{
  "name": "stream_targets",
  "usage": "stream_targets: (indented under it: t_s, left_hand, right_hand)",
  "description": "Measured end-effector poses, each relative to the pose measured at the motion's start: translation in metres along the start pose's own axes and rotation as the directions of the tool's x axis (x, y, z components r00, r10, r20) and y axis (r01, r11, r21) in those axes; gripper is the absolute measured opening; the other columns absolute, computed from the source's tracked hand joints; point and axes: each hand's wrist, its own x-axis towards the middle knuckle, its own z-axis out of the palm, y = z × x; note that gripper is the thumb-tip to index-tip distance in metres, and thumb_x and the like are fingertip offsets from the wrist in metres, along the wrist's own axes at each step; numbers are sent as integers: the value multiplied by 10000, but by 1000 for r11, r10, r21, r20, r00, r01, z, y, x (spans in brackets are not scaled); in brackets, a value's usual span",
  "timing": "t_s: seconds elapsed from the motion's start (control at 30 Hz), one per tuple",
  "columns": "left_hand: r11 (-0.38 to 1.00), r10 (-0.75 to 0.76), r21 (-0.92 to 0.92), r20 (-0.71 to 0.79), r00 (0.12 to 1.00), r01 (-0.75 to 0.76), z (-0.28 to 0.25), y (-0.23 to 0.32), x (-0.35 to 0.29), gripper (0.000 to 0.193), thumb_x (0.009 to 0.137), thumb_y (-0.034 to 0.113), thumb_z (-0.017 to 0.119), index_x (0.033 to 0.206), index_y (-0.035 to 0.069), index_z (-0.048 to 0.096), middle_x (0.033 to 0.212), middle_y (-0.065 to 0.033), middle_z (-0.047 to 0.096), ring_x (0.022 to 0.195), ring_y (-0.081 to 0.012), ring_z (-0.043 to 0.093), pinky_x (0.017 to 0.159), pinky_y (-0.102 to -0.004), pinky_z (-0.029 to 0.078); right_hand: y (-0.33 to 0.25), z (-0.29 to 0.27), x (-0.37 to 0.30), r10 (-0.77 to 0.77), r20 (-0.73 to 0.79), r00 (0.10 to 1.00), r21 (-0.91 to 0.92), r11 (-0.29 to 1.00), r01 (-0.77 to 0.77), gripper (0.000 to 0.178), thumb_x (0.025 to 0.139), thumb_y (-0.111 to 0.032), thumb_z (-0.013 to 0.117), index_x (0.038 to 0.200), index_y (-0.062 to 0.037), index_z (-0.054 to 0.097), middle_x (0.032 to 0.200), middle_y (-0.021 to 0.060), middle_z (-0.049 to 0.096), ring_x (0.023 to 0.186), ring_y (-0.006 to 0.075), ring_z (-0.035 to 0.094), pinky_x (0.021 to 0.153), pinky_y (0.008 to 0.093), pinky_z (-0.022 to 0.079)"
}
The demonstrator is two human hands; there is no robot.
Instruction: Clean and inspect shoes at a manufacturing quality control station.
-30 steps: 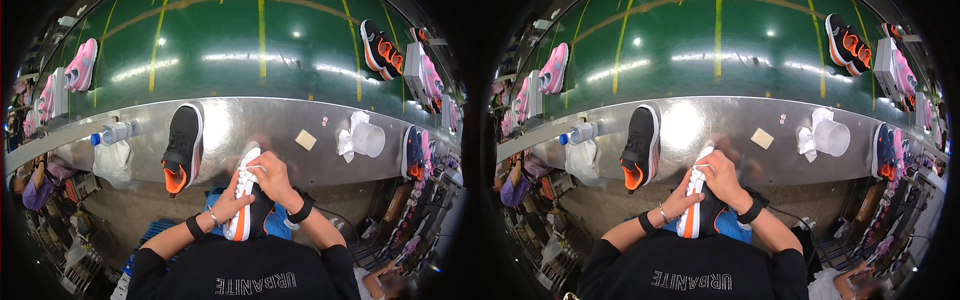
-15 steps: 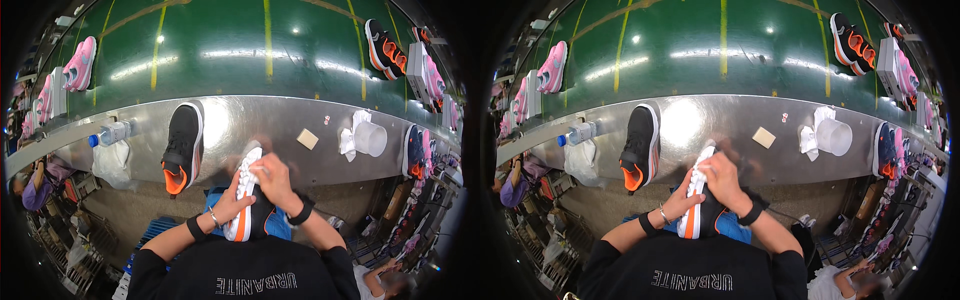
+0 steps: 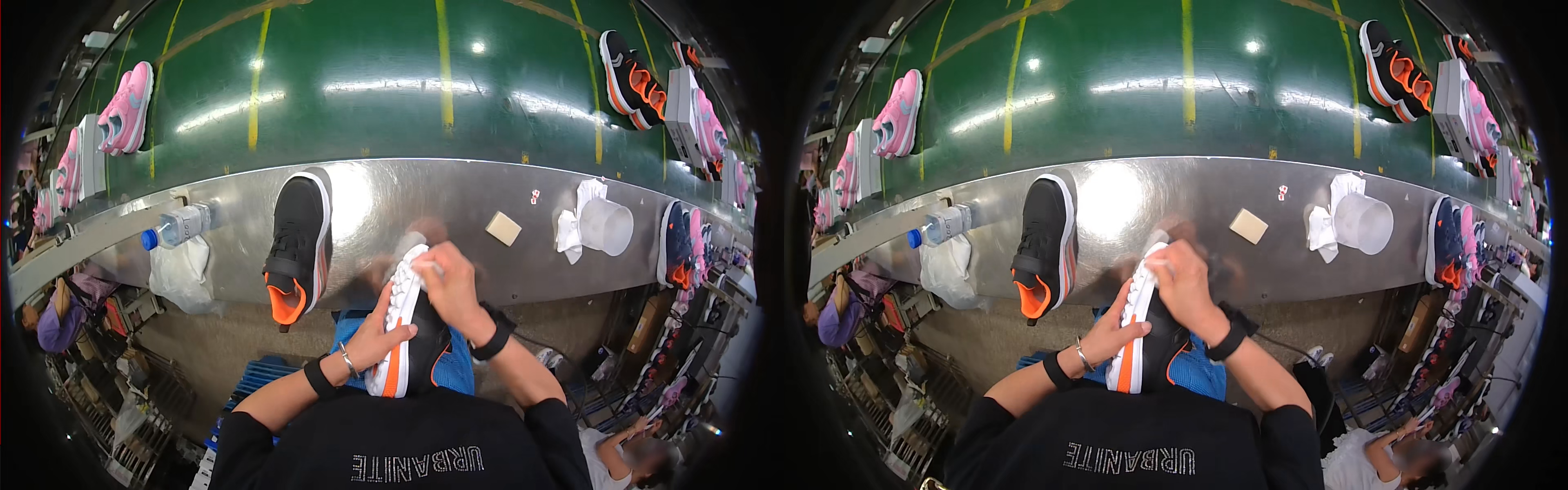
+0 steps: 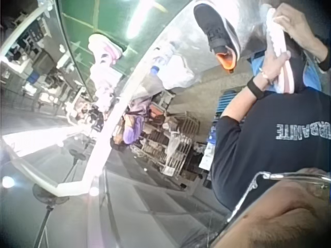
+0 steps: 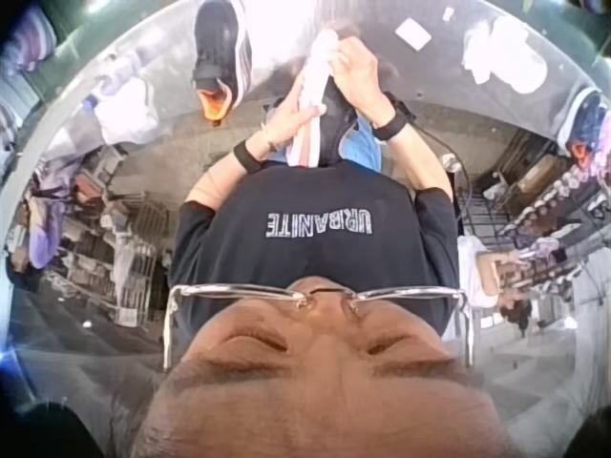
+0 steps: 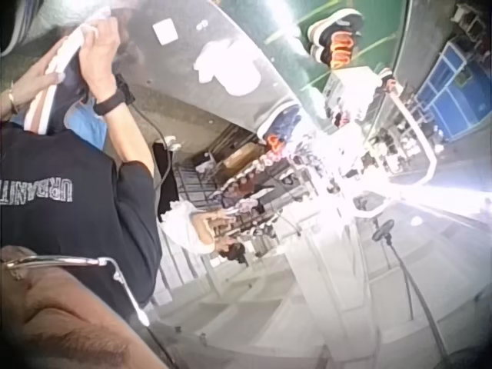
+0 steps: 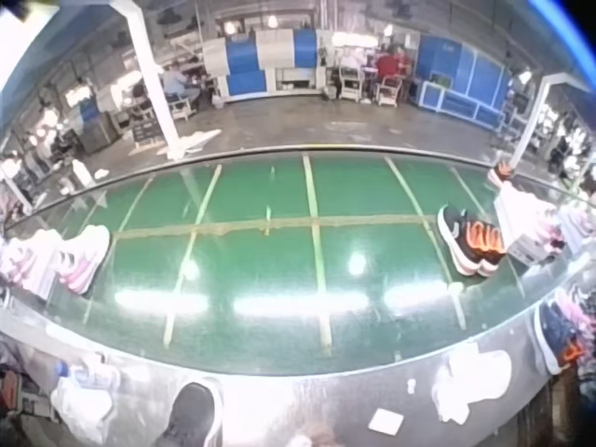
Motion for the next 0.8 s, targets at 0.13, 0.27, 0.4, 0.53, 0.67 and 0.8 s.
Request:
stream_targets:
  t_s: [0.13,0.27,0.4,0.53,0.67,0.8]
  left_hand:
    - [996,-41,-82,39,998,44,-2,7,-4,856,782,180,612,1370,-31,27,1324,-179,329,1210,-202,346,989,-283,282]
    - [998,-40,-42,34,999,41,0,11,-5,859,787,182,610,1368,-37,17,1340,-163,301,1219,-191,326,996,-279,271]
    - [998,-12,-58,46,999,15,-2,7,-4,858,786,186,611,1369,-38,22,1343,-164,296,1212,-186,331,987,-274,281]
    - [996,-23,-84,50,998,28,-3,2,-5,854,787,186,607,1373,-27,23,1327,-163,318,1191,-180,350,974,-273,301]
    - [995,-44,-92,47,998,48,-5,-1,-4,856,784,181,609,1381,-7,25,1271,-140,381,1115,-156,415,931,-258,347]
    - [993,-43,-108,25,999,45,-4,-1,-6,866,776,174,618,1383,-3,27,1235,-119,415,1067,-133,443,904,-244,369]
  right_hand:
    - [-10,-1,-5,-38,74,997,19,999,37,44,744,-52,591,759,-13,605,774,122,573,727,251,581,640,313,449]
    - [5,-5,18,70,1,998,-10,998,-70,59,725,-7,581,776,9,606,741,126,567,688,295,560,629,337,452]
    - [1,-3,7,-21,-48,999,15,1000,22,75,720,22,566,779,-1,607,755,125,570,713,292,560,641,345,455]
    - [-10,-4,-3,-263,41,964,-191,945,266,156,675,64,550,800,-12,601,760,116,559,737,285,546,658,362,453]
    - [-22,-2,-28,-342,103,934,-145,924,354,191,638,62,551,809,-16,584,750,102,546,731,281,535,648,352,451]
    - [-21,0,-23,-344,46,938,-124,930,347,172,672,84,522,767,-28,611,746,112,573,730,276,557,631,342,458]
